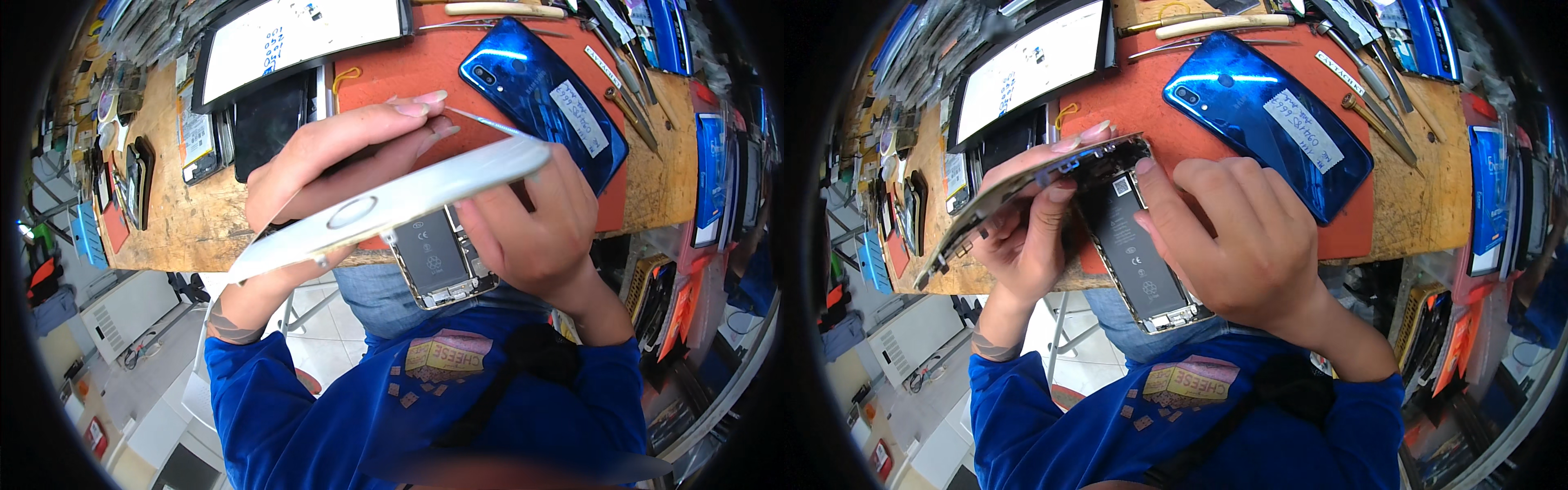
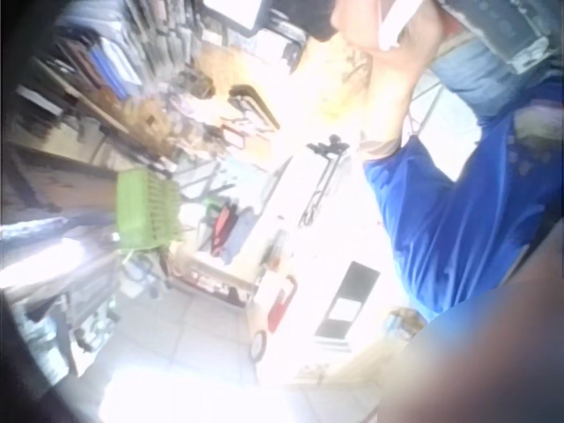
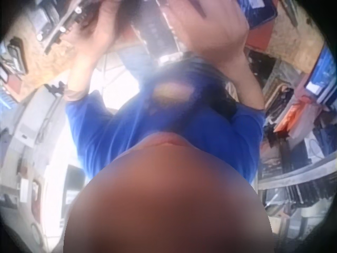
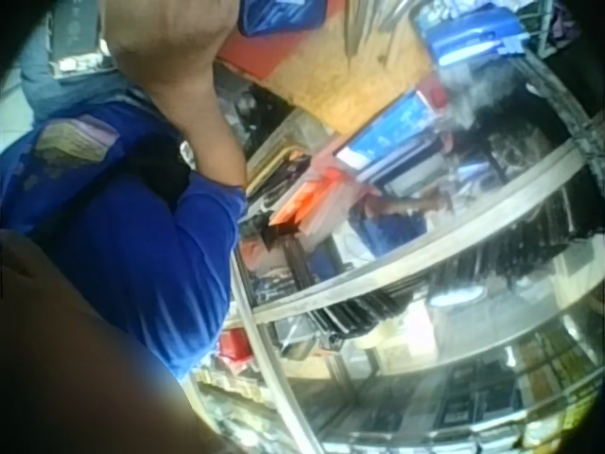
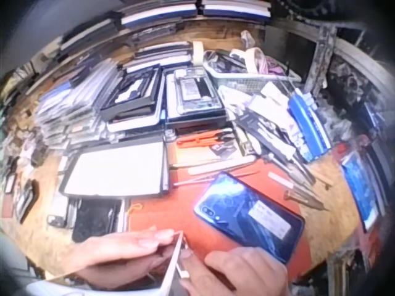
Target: The person disassembles a white smartphone, removes the battery, and then reassembles it by reconnecting internal components and securing the screen. They use a metal prying tool and a screwdriver to open the device and tighten screws. The phone is powered on and tested at the end.
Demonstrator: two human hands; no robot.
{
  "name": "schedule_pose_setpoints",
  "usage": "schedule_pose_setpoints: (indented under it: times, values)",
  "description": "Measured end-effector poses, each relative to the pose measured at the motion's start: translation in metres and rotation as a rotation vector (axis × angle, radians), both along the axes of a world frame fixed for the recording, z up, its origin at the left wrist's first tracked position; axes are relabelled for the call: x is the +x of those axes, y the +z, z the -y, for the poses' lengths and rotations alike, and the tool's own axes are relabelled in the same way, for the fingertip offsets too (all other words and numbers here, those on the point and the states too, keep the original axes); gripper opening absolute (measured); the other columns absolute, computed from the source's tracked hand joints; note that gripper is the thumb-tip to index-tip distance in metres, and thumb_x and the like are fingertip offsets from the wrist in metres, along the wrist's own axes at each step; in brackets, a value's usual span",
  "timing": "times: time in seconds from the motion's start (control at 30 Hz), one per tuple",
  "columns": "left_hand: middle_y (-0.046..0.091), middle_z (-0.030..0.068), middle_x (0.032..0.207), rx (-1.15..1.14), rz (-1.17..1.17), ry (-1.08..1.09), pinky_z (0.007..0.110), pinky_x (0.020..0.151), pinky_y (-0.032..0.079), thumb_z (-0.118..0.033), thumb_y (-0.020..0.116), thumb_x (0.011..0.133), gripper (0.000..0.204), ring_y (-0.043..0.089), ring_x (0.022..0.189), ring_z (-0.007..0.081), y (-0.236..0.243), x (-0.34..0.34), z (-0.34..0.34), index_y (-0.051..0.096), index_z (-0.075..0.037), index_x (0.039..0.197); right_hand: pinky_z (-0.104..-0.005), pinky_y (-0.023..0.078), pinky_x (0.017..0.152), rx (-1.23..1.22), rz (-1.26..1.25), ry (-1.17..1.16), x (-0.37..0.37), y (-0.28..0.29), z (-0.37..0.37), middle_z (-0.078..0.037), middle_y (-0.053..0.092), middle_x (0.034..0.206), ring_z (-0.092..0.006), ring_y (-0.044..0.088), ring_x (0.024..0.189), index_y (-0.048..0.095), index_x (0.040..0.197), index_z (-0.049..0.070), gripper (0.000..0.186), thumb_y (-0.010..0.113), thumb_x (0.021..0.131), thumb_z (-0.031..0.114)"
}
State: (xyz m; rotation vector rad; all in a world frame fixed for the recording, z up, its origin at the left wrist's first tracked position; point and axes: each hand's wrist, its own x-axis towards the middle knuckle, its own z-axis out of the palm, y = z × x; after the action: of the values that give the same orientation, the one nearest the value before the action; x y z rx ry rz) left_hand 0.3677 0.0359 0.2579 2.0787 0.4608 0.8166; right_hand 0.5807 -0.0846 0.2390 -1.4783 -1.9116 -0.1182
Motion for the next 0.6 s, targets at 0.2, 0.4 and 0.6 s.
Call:
schedule_pose_setpoints:
  times: [0.2, 0.4, 0.6]
  values:
    - [0.078, 0.0159, 0.134, -0.163, 0.166, -0.010, 0.038, 0.104, 0.062, 0.002, 0.071, 0.095, 0.039, 0.076, 0.123, 0.0296, -0.005, 0.007, 0.002, 0.072, 0.002, 0.134, -0.0436, 0.054, 0.071, -0.068, 0.000, -0.004, -0.004, 0.005, -0.001, -0.014, 0.066, 0.103, -0.0342, 0.066, 0.085, 0.078, 0.114, 0.002, 0.026, 0.082, 0.089, 0.011]
    - [0.077, 0.0174, 0.135, -0.092, 0.217, 0.063, 0.038, 0.104, 0.063, 0.009, 0.063, 0.099, 0.037, 0.077, 0.123, 0.0330, -0.016, 0.009, 0.002, 0.071, 0.003, 0.135, -0.0450, 0.053, 0.075, -0.100, -0.001, -0.016, -0.008, 0.002, 0.000, -0.015, 0.064, 0.107, -0.0334, 0.064, 0.089, 0.076, 0.128, -0.001, 0.034, 0.076, 0.098, 0.015]
    - [0.079, 0.0136, 0.131, -0.126, 0.207, 0.076, 0.034, 0.096, 0.063, 0.005, 0.065, 0.103, 0.035, 0.079, 0.115, 0.0297, -0.023, 0.012, 0.005, 0.070, -0.002, 0.136, -0.0447, 0.053, 0.075, -0.092, 0.000, -0.024, -0.004, -0.007, 0.005, -0.016, 0.064, 0.107, -0.0334, 0.064, 0.090, 0.075, 0.130, -0.002, 0.035, 0.075, 0.097, 0.010]
